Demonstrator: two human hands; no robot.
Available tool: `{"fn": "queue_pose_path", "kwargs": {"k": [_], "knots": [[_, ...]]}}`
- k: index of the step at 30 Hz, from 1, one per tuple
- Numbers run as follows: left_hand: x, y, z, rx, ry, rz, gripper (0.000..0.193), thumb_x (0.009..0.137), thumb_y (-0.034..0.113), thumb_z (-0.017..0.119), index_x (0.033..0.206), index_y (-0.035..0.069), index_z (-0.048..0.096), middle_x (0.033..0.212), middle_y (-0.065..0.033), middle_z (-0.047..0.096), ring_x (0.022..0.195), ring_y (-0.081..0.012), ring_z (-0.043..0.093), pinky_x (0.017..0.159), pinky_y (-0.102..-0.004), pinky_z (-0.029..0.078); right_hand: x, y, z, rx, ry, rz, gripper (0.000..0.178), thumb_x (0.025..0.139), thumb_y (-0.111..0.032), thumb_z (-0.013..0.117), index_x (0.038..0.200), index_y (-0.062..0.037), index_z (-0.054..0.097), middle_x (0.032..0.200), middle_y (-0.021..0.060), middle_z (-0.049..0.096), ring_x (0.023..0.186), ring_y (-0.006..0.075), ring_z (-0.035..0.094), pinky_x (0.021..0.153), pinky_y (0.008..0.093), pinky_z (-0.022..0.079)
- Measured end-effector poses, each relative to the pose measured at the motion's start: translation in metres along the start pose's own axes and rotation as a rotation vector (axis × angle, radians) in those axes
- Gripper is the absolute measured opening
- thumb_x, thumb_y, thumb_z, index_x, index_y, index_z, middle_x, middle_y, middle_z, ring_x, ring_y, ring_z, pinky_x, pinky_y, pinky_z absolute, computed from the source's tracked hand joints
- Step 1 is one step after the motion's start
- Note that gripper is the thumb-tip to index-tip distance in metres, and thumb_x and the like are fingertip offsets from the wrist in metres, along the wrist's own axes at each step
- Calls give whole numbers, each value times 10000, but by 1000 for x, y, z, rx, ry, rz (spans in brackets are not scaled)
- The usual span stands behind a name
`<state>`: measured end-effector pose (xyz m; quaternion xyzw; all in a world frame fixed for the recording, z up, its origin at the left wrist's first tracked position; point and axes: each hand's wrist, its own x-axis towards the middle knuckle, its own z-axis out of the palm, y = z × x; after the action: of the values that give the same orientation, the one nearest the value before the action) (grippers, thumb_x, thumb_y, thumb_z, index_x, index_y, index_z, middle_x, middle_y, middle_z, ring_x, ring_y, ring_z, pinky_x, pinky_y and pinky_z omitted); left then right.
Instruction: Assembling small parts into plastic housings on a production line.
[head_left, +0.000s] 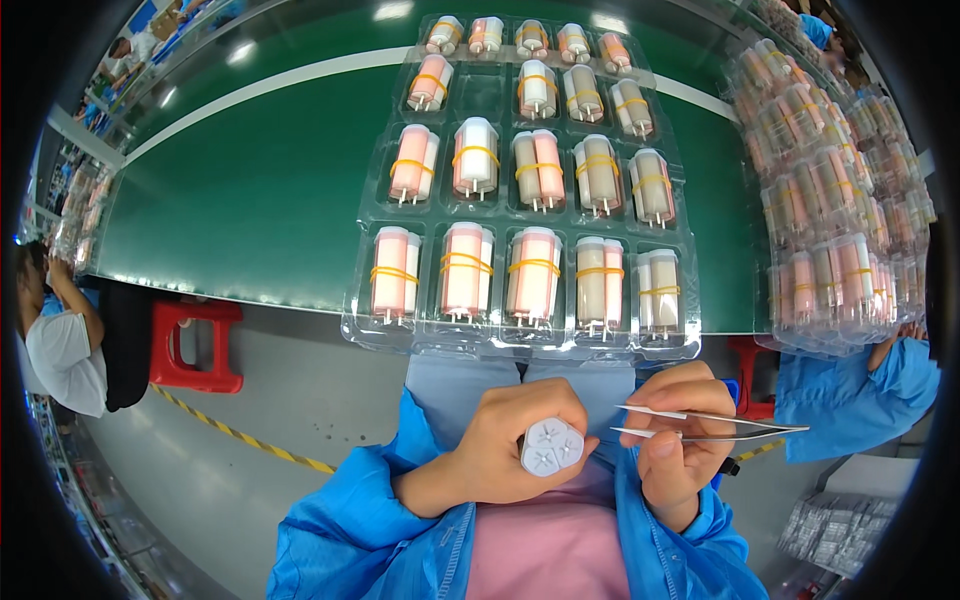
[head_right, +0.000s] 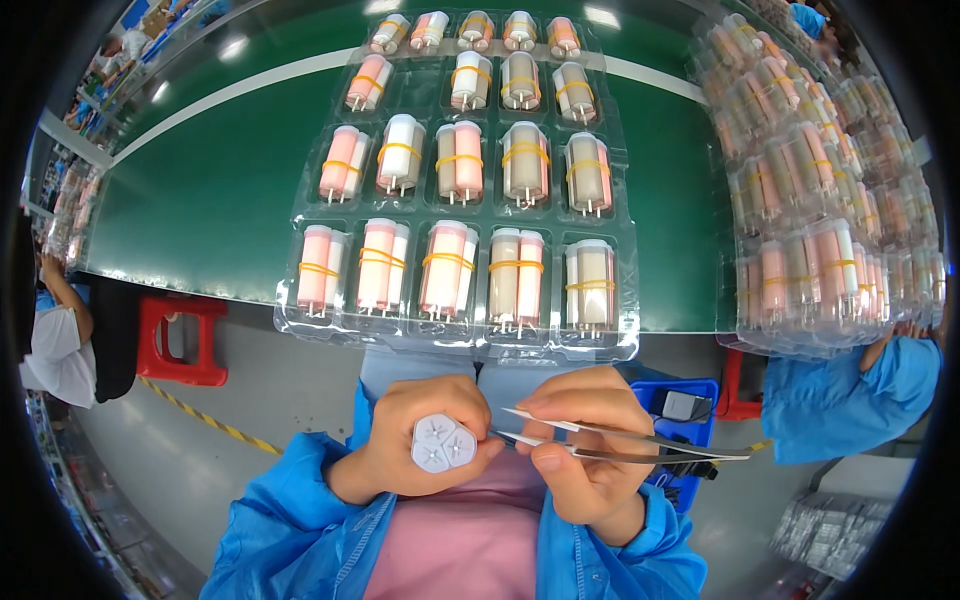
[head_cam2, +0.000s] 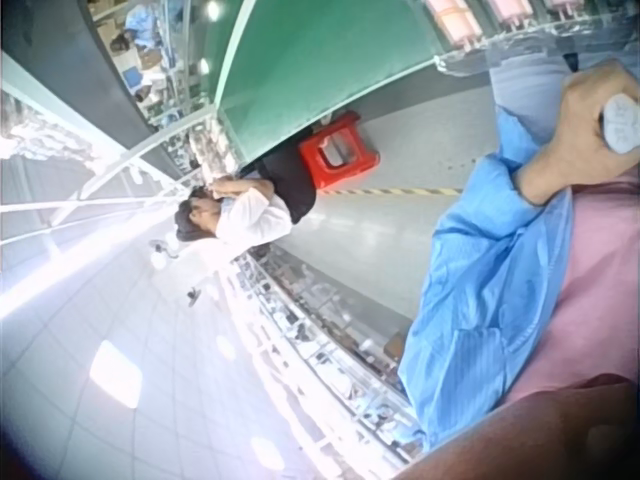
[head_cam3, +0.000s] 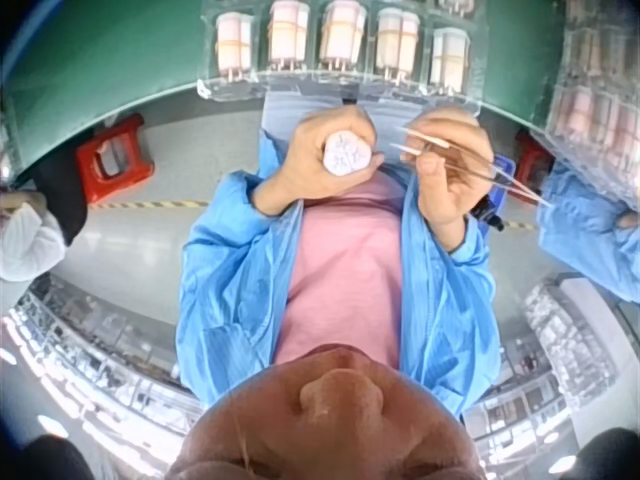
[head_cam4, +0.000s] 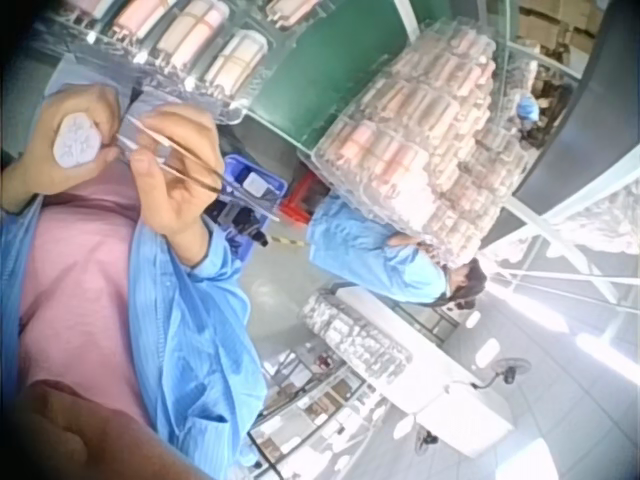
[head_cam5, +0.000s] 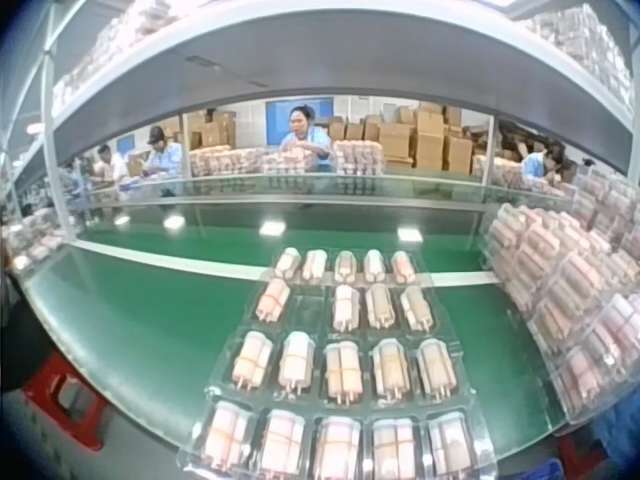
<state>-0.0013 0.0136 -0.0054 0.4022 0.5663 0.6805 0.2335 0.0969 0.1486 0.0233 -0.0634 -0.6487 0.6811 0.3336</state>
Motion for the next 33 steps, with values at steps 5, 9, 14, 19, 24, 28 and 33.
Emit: {"fn": "queue_pose_path", "kwargs": {"k": [5, 9, 14, 19, 24, 28, 33], "knots": [[2, -2, -1, 4, 8, 61, 209, 666, -11, 729, 785, 37, 564, 728, -73, 567, 599, -214, 559, 529, -296, 413, 0, -6, -4, -106, -113, 83, 196, 786, -116, 718, 908, 20, 648, 899, 150, 628, 748, 190, 642, 614, 276, 533], [2, -2, 0, 21, 20, 62, 226, 644, -12, 732, 786, 35, 564, 726, -76, 568, 605, -220, 569, 526, -300, 416, -1, -13, -5, -130, -236, 68, 239, 763, -125, 754, 935, 10, 658, 910, 152, 650, 744, 201, 654, 631, 281, 541], [1, -5, 3, 59, 53, 49, 235, 639, -5, 737, 792, 33, 563, 723, -81, 569, 611, -230, 580, 523, -301, 423, 4, -10, -1, -203, -383, -187, 266, 725, -108, 781, 942, -5, 668, 874, 139, 679, 753, 234, 676, 600, 302, 547], [0, -4, 3, 113, 77, 25, 237, 639, -9, 732, 794, 40, 560, 722, -75, 568, 613, -233, 584, 518, -307, 429, 7, -9, 5, -281, -417, -228, 247, 677, -64, 791, 888, -18, 673, 837, 101, 681, 723, 240, 671, 570, 299, 541], [-2, -4, 3, 146, 96, 21, 241, 631, -7, 725, 795, 47, 557, 724, -73, 567, 616, -240, 585, 516, -313, 432, 9, -7, 7, -329, -422, -260, 224, 663, -60, 792, 851, -19, 679, 816, 86, 677, 694, 234, 656, 563, 287, 530], [-2, -4, 3, 171, 96, 16, 250, 618, -10, 717, 800, 49, 555, 725, -78, 563, 619, -251, 583, 518, -320, 435, 9, -8, 10, -358, -412, -287, 210, 657, -57, 789, 832, -19, 679, 794, 81, 672, 684, 226, 650, 553, 280, 523], [-3, -3, 2, 220, 95, 9, 280, 591, -16, 708, 810, 52, 548, 729, -88, 562, 624, -272, 583, 519, -334, 437, 10, -8, 12, -415, -414, -310, 203, 636, -53, 789, 803, -19, 678, 773, 78, 663, 665, 217, 640, 538, 272, 513]]}}
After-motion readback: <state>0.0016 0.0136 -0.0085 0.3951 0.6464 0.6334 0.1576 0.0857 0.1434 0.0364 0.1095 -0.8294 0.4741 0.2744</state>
